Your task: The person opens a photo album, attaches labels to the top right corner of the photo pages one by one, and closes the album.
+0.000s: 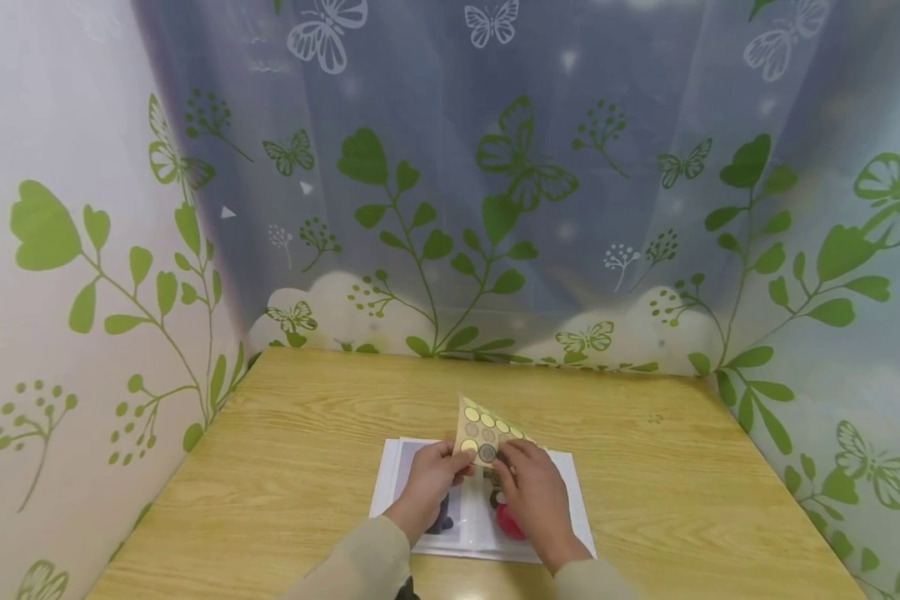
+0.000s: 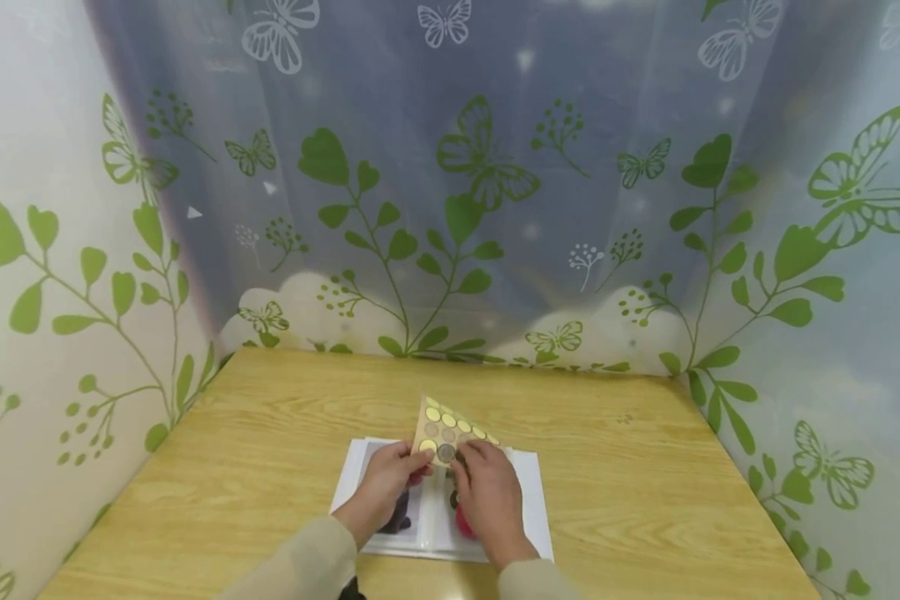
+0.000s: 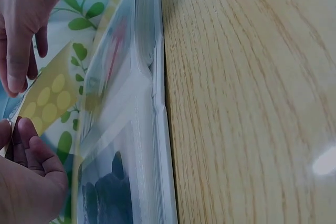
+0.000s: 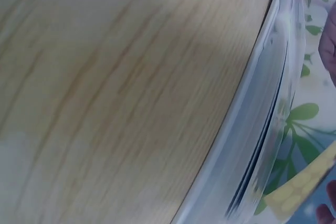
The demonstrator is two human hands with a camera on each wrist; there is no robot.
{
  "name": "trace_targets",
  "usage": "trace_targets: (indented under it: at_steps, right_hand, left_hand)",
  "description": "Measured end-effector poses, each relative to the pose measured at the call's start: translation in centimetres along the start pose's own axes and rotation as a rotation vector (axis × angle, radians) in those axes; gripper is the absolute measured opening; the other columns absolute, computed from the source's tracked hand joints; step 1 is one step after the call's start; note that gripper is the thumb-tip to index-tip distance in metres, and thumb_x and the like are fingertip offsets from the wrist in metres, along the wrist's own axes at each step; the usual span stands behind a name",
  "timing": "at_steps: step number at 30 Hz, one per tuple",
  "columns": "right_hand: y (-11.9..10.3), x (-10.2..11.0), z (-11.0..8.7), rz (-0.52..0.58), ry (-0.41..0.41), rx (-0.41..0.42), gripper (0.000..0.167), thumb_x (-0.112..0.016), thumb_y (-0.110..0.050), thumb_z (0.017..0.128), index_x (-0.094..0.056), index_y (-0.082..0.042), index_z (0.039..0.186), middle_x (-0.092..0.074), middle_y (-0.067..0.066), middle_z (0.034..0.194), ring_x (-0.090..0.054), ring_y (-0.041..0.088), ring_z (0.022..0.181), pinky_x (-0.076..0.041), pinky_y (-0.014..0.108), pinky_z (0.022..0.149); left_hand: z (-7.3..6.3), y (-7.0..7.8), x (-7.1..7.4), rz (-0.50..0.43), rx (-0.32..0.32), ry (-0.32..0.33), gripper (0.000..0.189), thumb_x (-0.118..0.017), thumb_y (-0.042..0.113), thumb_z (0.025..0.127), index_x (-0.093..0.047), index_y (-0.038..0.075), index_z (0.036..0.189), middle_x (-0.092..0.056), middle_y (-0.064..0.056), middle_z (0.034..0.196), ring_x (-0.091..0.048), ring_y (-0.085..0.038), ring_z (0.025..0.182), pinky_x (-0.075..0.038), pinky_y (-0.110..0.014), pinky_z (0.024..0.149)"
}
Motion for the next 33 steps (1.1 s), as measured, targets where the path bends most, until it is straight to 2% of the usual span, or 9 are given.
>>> trace_targets:
  at_steps: [3, 7, 18, 26, 33]
  right_hand:
    - [-0.4, -0.2, 0.1, -0.017, 0.023, 0.040, 0.025, -0.076, -0.020, 0.087, -0.074, -0.005, 0.108, -0.069, 0.008, 0.109, -0.065, 0.029, 0.102, -0.053, 0.046, 0.088]
    - [-0.4, -0.3, 0.1, -0.039, 0.036, 0.044, 0.024, -0.078, -0.020, 0.086, -0.075, -0.006, 0.105, -0.069, 0.006, 0.106, -0.065, 0.027, 0.097, -0.054, 0.044, 0.085]
    - [-0.2, -0.5, -0.2, -0.036, 0.019, 0.025, 0.025, -0.078, -0.019, 0.085, -0.075, -0.006, 0.106, -0.069, 0.006, 0.104, -0.066, 0.027, 0.093, -0.054, 0.045, 0.080]
    - [-0.4, -0.5, -0.5, -0.054, 0.028, -0.008, 0.022, -0.078, -0.022, 0.085, -0.075, -0.010, 0.103, -0.070, 0.005, 0.099, -0.066, 0.026, 0.090, -0.054, 0.045, 0.077]
    - [-0.8, -0.7, -0.7, -0.038, 0.042, -0.011, 0.021, -0.077, -0.022, 0.086, -0.076, -0.010, 0.102, -0.070, 0.003, 0.098, -0.068, 0.025, 0.089, -0.053, 0.045, 0.075]
  left_hand:
    - [0.0, -0.2, -0.2, -0.034, 0.002, -0.019, 0.015, -0.071, 0.011, 0.091, -0.070, -0.003, 0.093, -0.069, -0.004, 0.073, -0.061, -0.010, 0.067, -0.052, -0.029, 0.070]
    - [0.0, -0.2, -0.5, -0.068, 0.004, -0.050, 0.015, -0.071, 0.010, 0.091, -0.071, -0.004, 0.094, -0.068, -0.001, 0.070, -0.061, -0.010, 0.065, -0.051, -0.025, 0.067]
    - [-0.4, -0.3, -1.1, -0.024, 0.022, -0.093, 0.017, -0.070, 0.010, 0.091, -0.071, -0.006, 0.094, -0.067, 0.000, 0.070, -0.059, -0.010, 0.067, -0.050, -0.024, 0.067]
    - [-0.5, -0.5, -0.9, 0.006, 0.046, -0.052, 0.015, -0.072, 0.013, 0.090, -0.073, -0.001, 0.095, -0.069, 0.001, 0.072, -0.064, -0.010, 0.067, -0.051, -0.026, 0.067]
    - [-0.5, -0.3, -0.8, 0.008, 0.009, -0.036, 0.018, -0.072, 0.014, 0.090, -0.072, -0.003, 0.096, -0.070, 0.000, 0.071, -0.063, -0.011, 0.068, -0.047, -0.027, 0.065]
Point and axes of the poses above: each hand's wrist, its own z-axis towards the middle knuckle, its own x-axis out of the back of the hand, y = z × x, the point moved 6 cm from there along z, towards the middle knuckle
